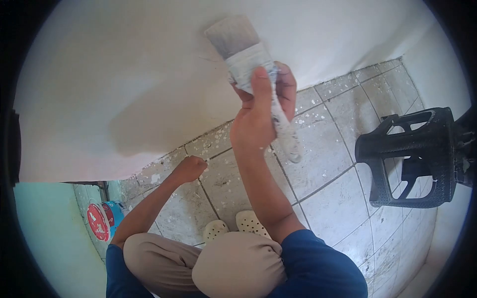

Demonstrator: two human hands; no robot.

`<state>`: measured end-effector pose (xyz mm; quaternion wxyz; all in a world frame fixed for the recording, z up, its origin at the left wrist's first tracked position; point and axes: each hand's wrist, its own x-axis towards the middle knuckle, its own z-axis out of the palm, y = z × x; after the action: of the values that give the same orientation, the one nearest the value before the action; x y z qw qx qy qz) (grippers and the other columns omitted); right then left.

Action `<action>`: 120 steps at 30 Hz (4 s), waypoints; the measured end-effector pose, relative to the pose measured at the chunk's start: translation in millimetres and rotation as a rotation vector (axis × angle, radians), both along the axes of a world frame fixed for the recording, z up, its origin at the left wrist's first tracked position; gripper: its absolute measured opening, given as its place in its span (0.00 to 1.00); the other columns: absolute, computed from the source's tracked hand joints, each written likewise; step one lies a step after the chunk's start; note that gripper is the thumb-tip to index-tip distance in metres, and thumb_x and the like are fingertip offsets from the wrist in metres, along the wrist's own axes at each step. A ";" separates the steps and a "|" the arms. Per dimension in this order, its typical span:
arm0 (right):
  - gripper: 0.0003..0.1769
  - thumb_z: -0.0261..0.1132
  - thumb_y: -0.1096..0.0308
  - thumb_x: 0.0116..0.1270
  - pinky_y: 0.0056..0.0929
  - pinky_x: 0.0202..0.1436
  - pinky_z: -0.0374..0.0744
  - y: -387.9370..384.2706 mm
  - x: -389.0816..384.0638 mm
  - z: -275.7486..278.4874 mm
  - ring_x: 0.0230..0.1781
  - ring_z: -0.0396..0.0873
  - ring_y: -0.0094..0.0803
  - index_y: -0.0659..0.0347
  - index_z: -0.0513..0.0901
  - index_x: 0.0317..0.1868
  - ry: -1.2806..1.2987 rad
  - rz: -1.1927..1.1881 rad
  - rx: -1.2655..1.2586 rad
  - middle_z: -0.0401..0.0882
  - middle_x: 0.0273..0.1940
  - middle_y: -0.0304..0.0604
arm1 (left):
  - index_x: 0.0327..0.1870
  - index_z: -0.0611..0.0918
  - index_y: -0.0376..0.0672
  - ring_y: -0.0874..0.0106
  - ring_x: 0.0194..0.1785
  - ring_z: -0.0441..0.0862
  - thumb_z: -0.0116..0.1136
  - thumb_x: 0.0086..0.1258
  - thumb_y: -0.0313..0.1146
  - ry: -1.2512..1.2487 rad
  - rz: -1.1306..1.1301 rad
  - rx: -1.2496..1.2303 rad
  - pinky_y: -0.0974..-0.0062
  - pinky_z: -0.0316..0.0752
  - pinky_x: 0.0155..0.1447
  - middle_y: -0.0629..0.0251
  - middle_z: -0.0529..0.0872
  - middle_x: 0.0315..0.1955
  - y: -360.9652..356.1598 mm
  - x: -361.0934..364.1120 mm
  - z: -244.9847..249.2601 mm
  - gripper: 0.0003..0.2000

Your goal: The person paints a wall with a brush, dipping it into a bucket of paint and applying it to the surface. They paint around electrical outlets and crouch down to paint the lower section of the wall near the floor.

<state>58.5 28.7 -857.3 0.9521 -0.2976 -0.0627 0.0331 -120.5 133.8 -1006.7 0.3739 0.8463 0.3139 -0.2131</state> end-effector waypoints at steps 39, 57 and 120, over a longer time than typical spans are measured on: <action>0.16 0.64 0.70 0.64 0.28 0.42 0.82 16.1 -70.9 -187.6 0.43 0.77 0.29 0.61 0.70 0.50 0.450 0.131 -0.461 0.74 0.45 0.41 | 0.38 0.84 0.36 0.56 0.38 0.83 0.50 0.62 0.41 -0.017 -0.015 0.051 0.64 0.75 0.46 0.49 0.85 0.29 -9.8 -10.0 6.3 0.16; 0.14 0.63 0.71 0.65 0.28 0.39 0.82 9.2 -48.2 -73.8 0.44 0.75 0.29 0.62 0.70 0.48 0.177 0.039 -0.176 0.72 0.46 0.42 | 0.32 0.82 0.33 0.59 0.30 0.83 0.49 0.63 0.40 -0.040 0.022 0.036 0.63 0.75 0.40 0.50 0.83 0.23 -5.8 1.8 1.4 0.17; 0.14 0.62 0.72 0.65 0.32 0.44 0.83 -36.3 -0.7 -173.4 0.45 0.75 0.31 0.64 0.69 0.48 0.408 -0.112 -0.340 0.70 0.45 0.42 | 0.44 0.83 0.34 0.70 0.32 0.82 0.54 0.64 0.43 0.043 0.083 -0.126 0.73 0.76 0.38 0.58 0.86 0.30 2.1 8.5 10.9 0.19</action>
<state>57.8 -7.6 -1030.7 0.8817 -0.4432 0.1536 0.0498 -111.9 135.9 -995.8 0.4283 0.8026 0.3424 -0.2348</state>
